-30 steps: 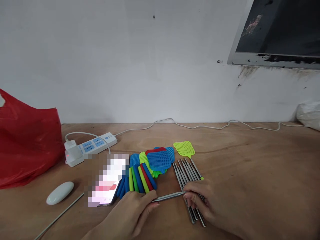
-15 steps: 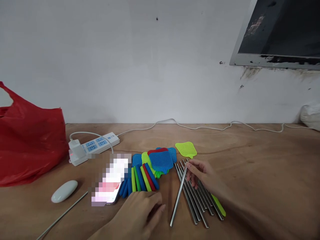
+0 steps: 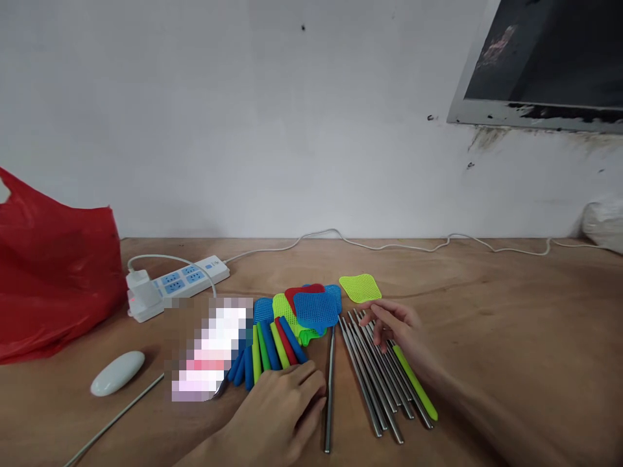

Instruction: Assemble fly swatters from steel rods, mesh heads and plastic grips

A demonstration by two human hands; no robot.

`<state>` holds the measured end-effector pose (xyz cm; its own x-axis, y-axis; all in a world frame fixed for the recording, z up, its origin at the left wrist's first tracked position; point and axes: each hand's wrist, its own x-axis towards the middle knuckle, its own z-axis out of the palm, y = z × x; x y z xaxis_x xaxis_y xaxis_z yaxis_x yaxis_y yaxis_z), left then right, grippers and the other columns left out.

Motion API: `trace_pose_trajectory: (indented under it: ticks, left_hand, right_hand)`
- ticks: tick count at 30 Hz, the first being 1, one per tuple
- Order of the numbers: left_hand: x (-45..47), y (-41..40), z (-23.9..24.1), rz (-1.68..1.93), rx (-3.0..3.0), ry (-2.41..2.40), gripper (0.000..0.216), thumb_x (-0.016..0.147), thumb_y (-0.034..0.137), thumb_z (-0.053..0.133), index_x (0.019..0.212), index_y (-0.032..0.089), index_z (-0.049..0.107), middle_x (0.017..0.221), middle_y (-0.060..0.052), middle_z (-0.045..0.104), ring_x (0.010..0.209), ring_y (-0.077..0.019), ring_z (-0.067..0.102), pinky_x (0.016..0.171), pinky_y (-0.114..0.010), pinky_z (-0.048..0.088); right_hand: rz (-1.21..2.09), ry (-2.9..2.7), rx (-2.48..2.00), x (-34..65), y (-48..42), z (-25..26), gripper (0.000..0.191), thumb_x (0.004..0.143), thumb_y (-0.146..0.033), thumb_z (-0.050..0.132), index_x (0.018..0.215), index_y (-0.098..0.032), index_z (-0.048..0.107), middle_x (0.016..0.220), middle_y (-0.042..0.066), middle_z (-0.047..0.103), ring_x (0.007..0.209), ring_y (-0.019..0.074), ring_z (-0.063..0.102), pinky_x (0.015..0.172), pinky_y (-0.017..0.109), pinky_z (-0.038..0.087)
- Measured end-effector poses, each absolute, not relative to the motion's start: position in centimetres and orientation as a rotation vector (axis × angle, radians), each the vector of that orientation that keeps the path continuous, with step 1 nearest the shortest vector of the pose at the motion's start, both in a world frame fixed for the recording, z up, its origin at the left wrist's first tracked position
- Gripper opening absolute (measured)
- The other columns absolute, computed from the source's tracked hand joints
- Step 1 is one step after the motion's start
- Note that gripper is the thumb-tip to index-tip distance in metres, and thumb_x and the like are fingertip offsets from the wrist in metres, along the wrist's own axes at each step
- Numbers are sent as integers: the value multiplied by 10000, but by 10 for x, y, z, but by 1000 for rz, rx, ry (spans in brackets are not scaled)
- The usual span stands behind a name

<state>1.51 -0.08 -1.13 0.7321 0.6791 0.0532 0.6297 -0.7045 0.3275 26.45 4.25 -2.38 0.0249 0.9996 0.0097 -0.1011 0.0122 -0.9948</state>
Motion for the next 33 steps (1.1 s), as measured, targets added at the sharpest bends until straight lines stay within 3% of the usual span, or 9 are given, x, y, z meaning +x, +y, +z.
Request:
trace_pose_trajectory:
  ticks: [4, 8, 15, 19, 23, 29, 33]
  left_hand:
    - [16, 0, -11, 270, 2693, 958, 162, 907, 95, 467, 965, 196, 578, 1032, -62, 642, 932, -240, 605, 775, -337, 490]
    - [18, 0, -9, 278, 2696, 845, 421, 798, 35, 537, 1184, 201, 565, 1229, -66, 606, 1123, -272, 544, 1030, -423, 429]
    - [16, 1, -13, 375, 2663, 786, 294, 901, 55, 462, 1110, 193, 616, 1098, -60, 632, 1002, -249, 566, 911, -403, 478]
    - [11, 3, -16, 447, 2650, 751, 273, 905, 39, 450, 1050, 187, 628, 1049, -55, 639, 963, -229, 570, 898, -382, 474]
    - [6, 4, -17, 499, 2650, 758, 245, 920, 52, 434, 1008, 181, 623, 1014, -59, 638, 925, -221, 570, 856, -368, 478]
    - [5, 6, -19, 521, 2666, 796, 237, 927, 69, 418, 976, 186, 618, 979, -61, 634, 899, -224, 568, 847, -381, 478]
    - [4, 6, -20, 523, 2657, 812, 231, 921, 70, 427, 979, 191, 615, 992, -58, 635, 914, -222, 572, 873, -381, 477]
  right_hand:
    - [1160, -1237, -1172, 265, 41, -28, 411, 782, -564, 684, 914, -177, 726, 749, 24, 684, 457, 102, 562, 382, 204, 414]
    - [1029, -1361, -1236, 263, 39, -29, 401, 834, -561, 604, 930, -188, 716, 728, 19, 667, 463, 112, 537, 396, 220, 376]
    - [406, -1818, -1344, 265, 35, -34, 239, 921, -345, 515, 852, -208, 698, 615, -8, 615, 488, 138, 493, 506, 278, 375]
    - [126, -2006, -1301, 265, 30, -32, 80, 863, -244, 599, 904, -220, 663, 831, 30, 667, 783, 208, 632, 722, 335, 471]
    - [-29, -2073, -1310, 267, 30, -33, 208, 846, -251, 621, 1054, -243, 632, 1100, 76, 662, 1046, 275, 607, 909, 424, 462]
    - [-67, -1993, -1640, 286, 44, -41, 229, 849, -158, 507, 1043, -204, 619, 1053, 97, 685, 1035, 283, 618, 877, 395, 445]
    - [53, -1902, -1955, 302, 50, -41, 103, 829, -240, 579, 906, -199, 633, 791, 68, 697, 746, 244, 655, 635, 316, 393]
